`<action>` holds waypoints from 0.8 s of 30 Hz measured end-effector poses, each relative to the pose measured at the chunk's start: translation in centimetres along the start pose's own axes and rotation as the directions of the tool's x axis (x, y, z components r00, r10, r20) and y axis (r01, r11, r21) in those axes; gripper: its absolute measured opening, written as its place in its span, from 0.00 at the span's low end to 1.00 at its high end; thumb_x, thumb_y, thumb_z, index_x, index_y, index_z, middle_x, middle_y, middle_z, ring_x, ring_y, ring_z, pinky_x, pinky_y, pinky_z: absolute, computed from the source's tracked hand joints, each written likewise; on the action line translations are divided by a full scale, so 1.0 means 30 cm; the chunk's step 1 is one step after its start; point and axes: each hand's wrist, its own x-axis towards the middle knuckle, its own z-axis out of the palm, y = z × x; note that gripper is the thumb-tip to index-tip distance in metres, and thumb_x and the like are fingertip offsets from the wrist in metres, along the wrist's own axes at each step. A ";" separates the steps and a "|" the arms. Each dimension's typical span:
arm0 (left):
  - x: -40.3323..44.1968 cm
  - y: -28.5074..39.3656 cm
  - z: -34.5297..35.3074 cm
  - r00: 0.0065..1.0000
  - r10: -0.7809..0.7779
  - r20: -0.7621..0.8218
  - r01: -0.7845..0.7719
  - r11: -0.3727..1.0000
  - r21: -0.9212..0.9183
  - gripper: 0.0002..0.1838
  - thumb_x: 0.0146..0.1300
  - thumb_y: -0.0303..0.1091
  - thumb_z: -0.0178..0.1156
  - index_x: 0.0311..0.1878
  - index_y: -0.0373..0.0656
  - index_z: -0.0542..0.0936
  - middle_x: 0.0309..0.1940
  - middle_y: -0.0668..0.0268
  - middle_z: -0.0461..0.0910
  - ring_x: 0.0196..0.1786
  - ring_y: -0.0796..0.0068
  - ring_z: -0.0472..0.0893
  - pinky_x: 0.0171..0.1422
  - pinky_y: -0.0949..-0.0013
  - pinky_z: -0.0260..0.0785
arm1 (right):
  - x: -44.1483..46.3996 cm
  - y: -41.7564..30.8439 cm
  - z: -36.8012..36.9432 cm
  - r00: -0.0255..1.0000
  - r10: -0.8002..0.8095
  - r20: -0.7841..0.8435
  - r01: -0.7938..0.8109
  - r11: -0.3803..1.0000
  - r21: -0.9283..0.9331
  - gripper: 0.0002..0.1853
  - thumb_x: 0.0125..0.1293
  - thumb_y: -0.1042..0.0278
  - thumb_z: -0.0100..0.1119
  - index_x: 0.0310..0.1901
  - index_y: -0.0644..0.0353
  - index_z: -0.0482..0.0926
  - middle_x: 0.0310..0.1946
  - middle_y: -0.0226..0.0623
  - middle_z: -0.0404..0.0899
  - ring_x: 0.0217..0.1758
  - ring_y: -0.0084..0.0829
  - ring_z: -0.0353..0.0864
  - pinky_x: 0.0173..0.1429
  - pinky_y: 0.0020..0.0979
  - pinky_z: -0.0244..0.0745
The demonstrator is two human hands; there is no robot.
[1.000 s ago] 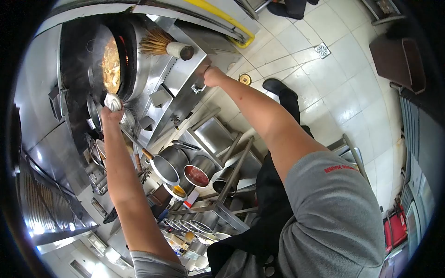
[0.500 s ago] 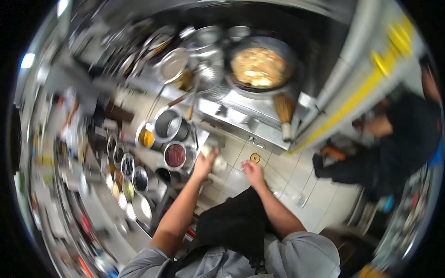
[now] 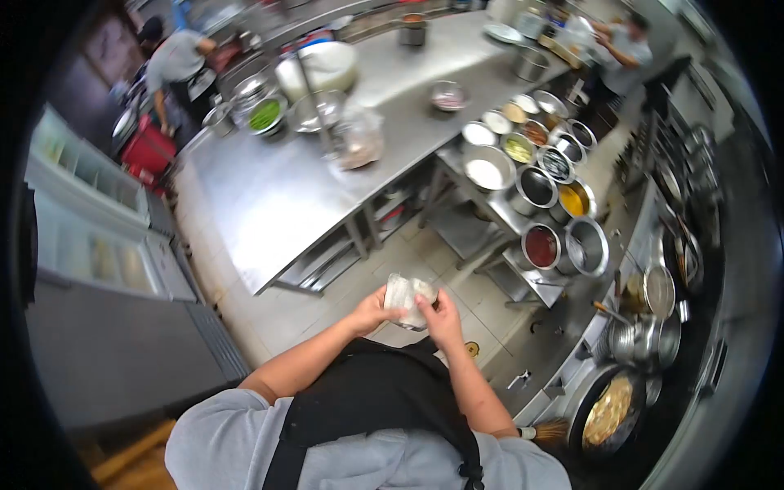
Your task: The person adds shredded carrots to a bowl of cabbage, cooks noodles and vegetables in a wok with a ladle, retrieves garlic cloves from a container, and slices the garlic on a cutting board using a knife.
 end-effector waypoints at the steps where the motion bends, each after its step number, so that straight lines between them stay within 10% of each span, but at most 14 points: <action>1: -0.064 0.055 -0.078 0.992 -0.121 -0.021 0.109 0.948 -0.300 0.32 0.64 0.30 0.73 0.68 0.39 0.71 0.58 0.63 0.81 0.61 0.72 0.80 0.68 0.65 0.72 | 0.015 -0.044 0.077 0.990 0.106 0.096 -0.111 0.993 0.050 0.16 0.73 0.66 0.65 0.57 0.65 0.77 0.48 0.33 0.83 0.48 0.21 0.81 0.54 0.28 0.78; 4: -0.216 0.079 -0.268 0.945 0.025 -0.326 -0.076 0.986 -0.146 0.28 0.64 0.28 0.72 0.65 0.37 0.73 0.57 0.61 0.82 0.58 0.72 0.81 0.65 0.66 0.73 | 0.060 -0.070 0.313 0.911 0.197 0.363 -0.282 0.939 0.198 0.16 0.74 0.69 0.64 0.59 0.65 0.76 0.50 0.34 0.84 0.52 0.23 0.83 0.58 0.29 0.79; 8: -0.371 0.087 -0.453 0.787 0.393 -0.476 -0.094 0.838 0.538 0.25 0.69 0.31 0.62 0.66 0.33 0.70 0.57 0.56 0.81 0.59 0.65 0.81 0.65 0.64 0.71 | 0.085 0.015 0.626 0.808 0.241 0.537 -0.416 0.879 0.232 0.18 0.73 0.74 0.63 0.61 0.66 0.74 0.53 0.37 0.83 0.55 0.26 0.83 0.62 0.30 0.79; 10: -0.434 0.159 -0.500 0.743 0.341 -0.575 -0.150 0.923 0.354 0.26 0.71 0.33 0.62 0.67 0.33 0.68 0.58 0.56 0.79 0.60 0.66 0.79 0.66 0.64 0.71 | 0.117 0.036 0.752 0.804 0.249 0.539 -0.449 0.849 0.278 0.19 0.73 0.74 0.63 0.62 0.66 0.74 0.54 0.37 0.82 0.55 0.27 0.83 0.62 0.30 0.78; 14: -0.499 0.317 -0.542 0.744 0.214 -0.633 -0.309 0.950 -0.042 0.32 0.75 0.44 0.60 0.70 0.31 0.61 0.65 0.50 0.73 0.61 0.62 0.78 0.68 0.64 0.69 | 0.124 0.051 0.934 0.882 0.177 0.437 -0.223 0.973 0.054 0.17 0.76 0.69 0.59 0.62 0.65 0.74 0.55 0.38 0.82 0.57 0.29 0.82 0.63 0.35 0.78; 15: -0.500 0.350 -0.527 0.754 0.240 -0.611 -0.220 0.969 0.110 0.35 0.76 0.50 0.59 0.70 0.30 0.59 0.65 0.49 0.72 0.63 0.62 0.77 0.69 0.64 0.68 | 0.125 0.055 0.966 0.938 -0.057 0.342 0.213 0.874 -0.437 0.17 0.79 0.64 0.56 0.62 0.65 0.74 0.57 0.39 0.80 0.60 0.32 0.80 0.65 0.38 0.75; 16: -0.480 0.387 -0.498 0.768 0.232 -0.597 -0.209 0.972 0.108 0.35 0.76 0.50 0.59 0.70 0.30 0.59 0.65 0.49 0.72 0.63 0.62 0.77 0.69 0.64 0.68 | 0.130 0.057 0.989 0.881 -0.290 0.373 0.463 0.377 -0.802 0.19 0.81 0.59 0.53 0.62 0.64 0.74 0.60 0.40 0.78 0.64 0.34 0.77 0.68 0.41 0.73; 17: -0.452 0.425 -0.470 0.787 0.232 -0.571 -0.209 0.972 0.108 0.34 0.77 0.49 0.59 0.69 0.31 0.59 0.63 0.50 0.72 0.63 0.64 0.76 0.69 0.64 0.68 | 0.172 0.127 1.000 0.844 -0.435 0.315 0.486 0.369 -0.792 0.22 0.82 0.53 0.49 0.63 0.62 0.73 0.61 0.40 0.77 0.64 0.35 0.75 0.68 0.43 0.70; 18: -0.421 0.458 -0.470 0.805 0.234 -0.546 -0.209 0.972 0.109 0.34 0.77 0.49 0.59 0.69 0.31 0.59 0.62 0.52 0.73 0.63 0.65 0.75 0.69 0.65 0.67 | 0.202 0.120 1.009 0.850 -0.436 0.295 0.469 0.374 -0.800 0.22 0.82 0.53 0.49 0.63 0.62 0.73 0.61 0.40 0.77 0.64 0.35 0.75 0.68 0.43 0.70; 20: -0.297 0.465 -0.560 0.886 0.222 -0.408 -0.140 0.965 0.221 0.43 0.77 0.58 0.54 0.74 0.29 0.54 0.72 0.43 0.64 0.75 0.54 0.65 0.78 0.56 0.57 | 0.322 0.066 1.018 0.963 -0.189 0.192 0.224 0.959 -0.176 0.21 0.81 0.53 0.52 0.64 0.60 0.74 0.56 0.35 0.79 0.57 0.29 0.77 0.62 0.35 0.73; 22: -0.198 0.500 -0.586 0.913 0.254 -0.318 0.115 0.589 0.800 0.53 0.74 0.69 0.47 0.81 0.29 0.45 0.82 0.37 0.42 0.85 0.43 0.44 0.84 0.45 0.38 | 0.456 0.077 0.950 0.990 -0.048 0.135 0.040 0.997 0.063 0.21 0.81 0.57 0.51 0.64 0.65 0.73 0.54 0.36 0.81 0.57 0.28 0.78 0.62 0.32 0.74; 24: -0.161 0.603 -0.602 0.959 0.157 -0.236 0.116 0.543 0.832 0.56 0.72 0.72 0.44 0.82 0.32 0.43 0.82 0.38 0.33 0.85 0.43 0.34 0.84 0.43 0.30 | 0.634 0.103 0.878 0.989 -0.147 -0.030 0.144 0.987 -0.076 0.25 0.80 0.54 0.54 0.65 0.68 0.72 0.57 0.39 0.81 0.59 0.28 0.78 0.64 0.31 0.73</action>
